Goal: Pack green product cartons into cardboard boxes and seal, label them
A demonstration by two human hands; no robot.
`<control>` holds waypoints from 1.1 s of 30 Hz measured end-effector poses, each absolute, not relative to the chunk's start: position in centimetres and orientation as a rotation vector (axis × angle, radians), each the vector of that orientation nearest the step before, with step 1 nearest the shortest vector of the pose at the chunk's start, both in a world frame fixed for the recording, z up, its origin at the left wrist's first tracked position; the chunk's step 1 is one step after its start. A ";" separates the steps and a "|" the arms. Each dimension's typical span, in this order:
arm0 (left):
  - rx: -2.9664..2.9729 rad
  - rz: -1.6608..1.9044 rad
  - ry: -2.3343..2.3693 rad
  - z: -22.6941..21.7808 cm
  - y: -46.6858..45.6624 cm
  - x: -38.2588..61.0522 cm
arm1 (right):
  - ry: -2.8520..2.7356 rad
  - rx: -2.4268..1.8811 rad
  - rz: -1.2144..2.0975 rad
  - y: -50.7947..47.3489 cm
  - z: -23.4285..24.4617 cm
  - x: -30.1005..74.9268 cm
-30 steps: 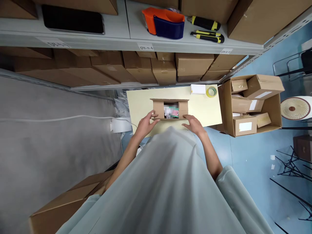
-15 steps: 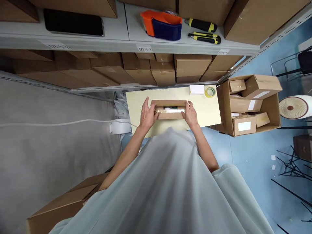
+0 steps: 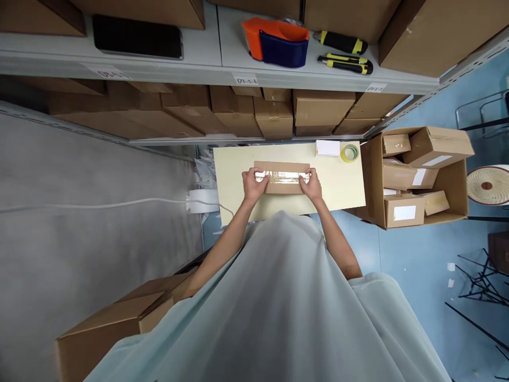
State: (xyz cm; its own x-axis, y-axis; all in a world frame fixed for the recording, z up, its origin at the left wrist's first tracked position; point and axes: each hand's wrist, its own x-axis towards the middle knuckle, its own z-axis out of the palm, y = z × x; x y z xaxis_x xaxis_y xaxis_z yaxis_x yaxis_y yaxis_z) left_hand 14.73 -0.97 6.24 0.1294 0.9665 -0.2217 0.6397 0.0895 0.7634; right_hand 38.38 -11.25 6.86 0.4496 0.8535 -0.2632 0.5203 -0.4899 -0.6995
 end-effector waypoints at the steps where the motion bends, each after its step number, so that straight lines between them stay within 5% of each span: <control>1: 1.609 0.532 1.602 6.0 -1.0 14.8 | -1.135 -2.195 0.834 -11.2 6.7 38.2; 33: 1.670 0.598 1.535 5.1 -3.8 14.0 | -1.016 -2.306 0.682 -12.2 6.4 35.6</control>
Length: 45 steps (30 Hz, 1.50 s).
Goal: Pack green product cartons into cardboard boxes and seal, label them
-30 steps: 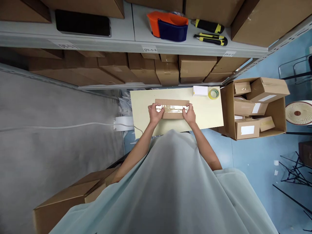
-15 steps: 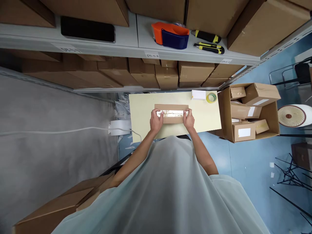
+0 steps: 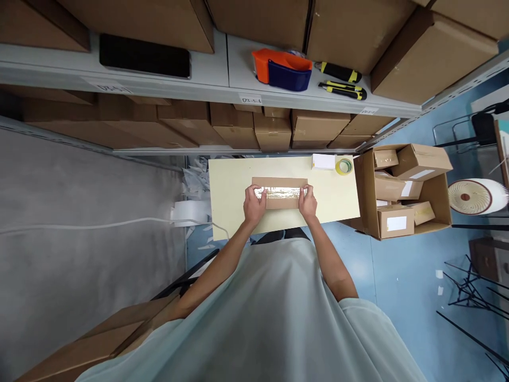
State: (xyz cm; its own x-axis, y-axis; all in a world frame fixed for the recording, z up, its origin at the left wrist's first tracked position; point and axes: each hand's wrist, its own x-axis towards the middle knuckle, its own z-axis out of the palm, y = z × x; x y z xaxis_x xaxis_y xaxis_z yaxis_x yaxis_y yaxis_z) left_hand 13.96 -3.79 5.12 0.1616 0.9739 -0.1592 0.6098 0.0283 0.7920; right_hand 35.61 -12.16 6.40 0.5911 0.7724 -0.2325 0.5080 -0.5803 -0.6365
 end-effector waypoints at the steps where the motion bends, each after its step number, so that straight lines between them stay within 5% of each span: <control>1: 1.668 0.596 1.543 5.0 -3.8 14.0 | -1.016 -2.296 0.681 -12.1 6.4 35.6; 37: 1.655 0.479 1.820 5.4 -3.1 14.3 | -1.092 -2.022 0.719 -10.7 3.1 35.8; 45: 1.847 0.624 1.808 7.1 -2.2 15.0 | -1.227 -2.024 0.561 -9.7 5.9 37.1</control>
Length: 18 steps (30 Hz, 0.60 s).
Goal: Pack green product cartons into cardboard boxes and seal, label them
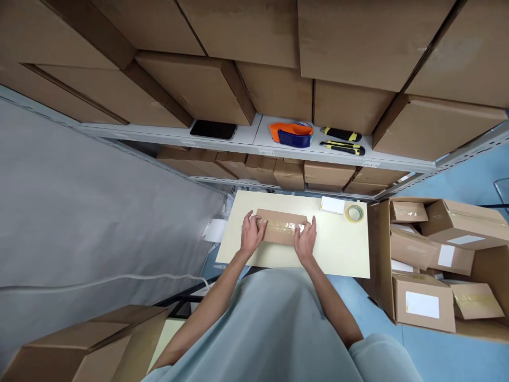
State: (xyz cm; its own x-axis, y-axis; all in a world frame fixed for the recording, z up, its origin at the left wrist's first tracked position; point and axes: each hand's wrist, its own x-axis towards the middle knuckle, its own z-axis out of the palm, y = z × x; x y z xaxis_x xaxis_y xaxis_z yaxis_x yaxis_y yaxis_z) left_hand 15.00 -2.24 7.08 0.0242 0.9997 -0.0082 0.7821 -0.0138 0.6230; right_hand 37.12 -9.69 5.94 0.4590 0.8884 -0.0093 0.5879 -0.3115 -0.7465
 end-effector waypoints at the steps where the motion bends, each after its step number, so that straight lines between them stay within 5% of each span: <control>1: 1.875 0.666 1.817 7.9 -1.6 15.5 | -1.273 -2.007 0.468 -8.4 7.2 37.7; 10: 2.105 1.203 1.446 21.0 15.0 24.9 | -1.791 -1.741 -0.028 14.8 23.1 44.1; 18: 2.020 1.127 1.457 23.8 20.3 29.0 | -2.023 -1.937 -0.077 21.7 25.3 44.3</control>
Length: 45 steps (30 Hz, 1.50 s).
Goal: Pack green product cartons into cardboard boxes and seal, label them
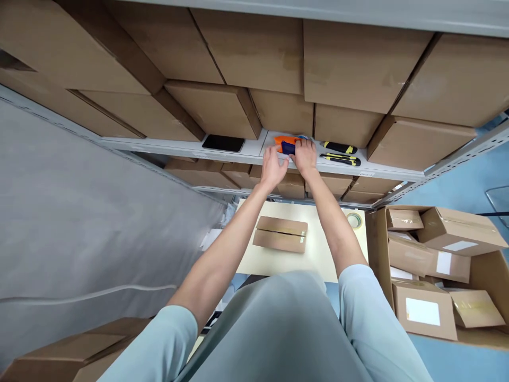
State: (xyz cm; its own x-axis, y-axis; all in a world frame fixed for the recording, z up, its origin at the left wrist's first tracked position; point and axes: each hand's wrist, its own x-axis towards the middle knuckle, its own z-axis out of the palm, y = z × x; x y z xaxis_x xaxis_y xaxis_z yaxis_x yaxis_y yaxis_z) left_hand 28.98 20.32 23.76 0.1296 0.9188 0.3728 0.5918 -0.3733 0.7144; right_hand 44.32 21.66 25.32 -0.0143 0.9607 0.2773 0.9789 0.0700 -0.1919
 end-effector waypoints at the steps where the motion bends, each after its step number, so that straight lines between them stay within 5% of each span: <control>1: 2.008 1.128 1.445 23.4 19.9 28.8 | -2.032 -1.925 -0.089 21.5 25.2 44.2; 9: 1.765 1.351 1.401 21.3 17.2 24.2 | -2.051 -1.816 -0.090 16.8 25.3 44.0; 23: 1.569 1.242 1.072 24.1 0.7 11.6 | -1.914 -1.614 0.206 -7.3 22.9 34.7; 45: 1.889 1.030 1.105 26.4 -1.6 9.1 | -1.916 -1.710 0.446 -11.6 22.4 33.3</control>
State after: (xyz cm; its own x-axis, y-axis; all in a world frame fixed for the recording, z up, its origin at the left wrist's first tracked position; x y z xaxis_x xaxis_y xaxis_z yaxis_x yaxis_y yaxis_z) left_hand 9.06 -1.57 26.38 0.3175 0.9060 0.2798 0.3426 -0.3848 0.8571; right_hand 33.34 -11.63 22.37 -0.0595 0.9844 0.1657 0.8100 0.1446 -0.5683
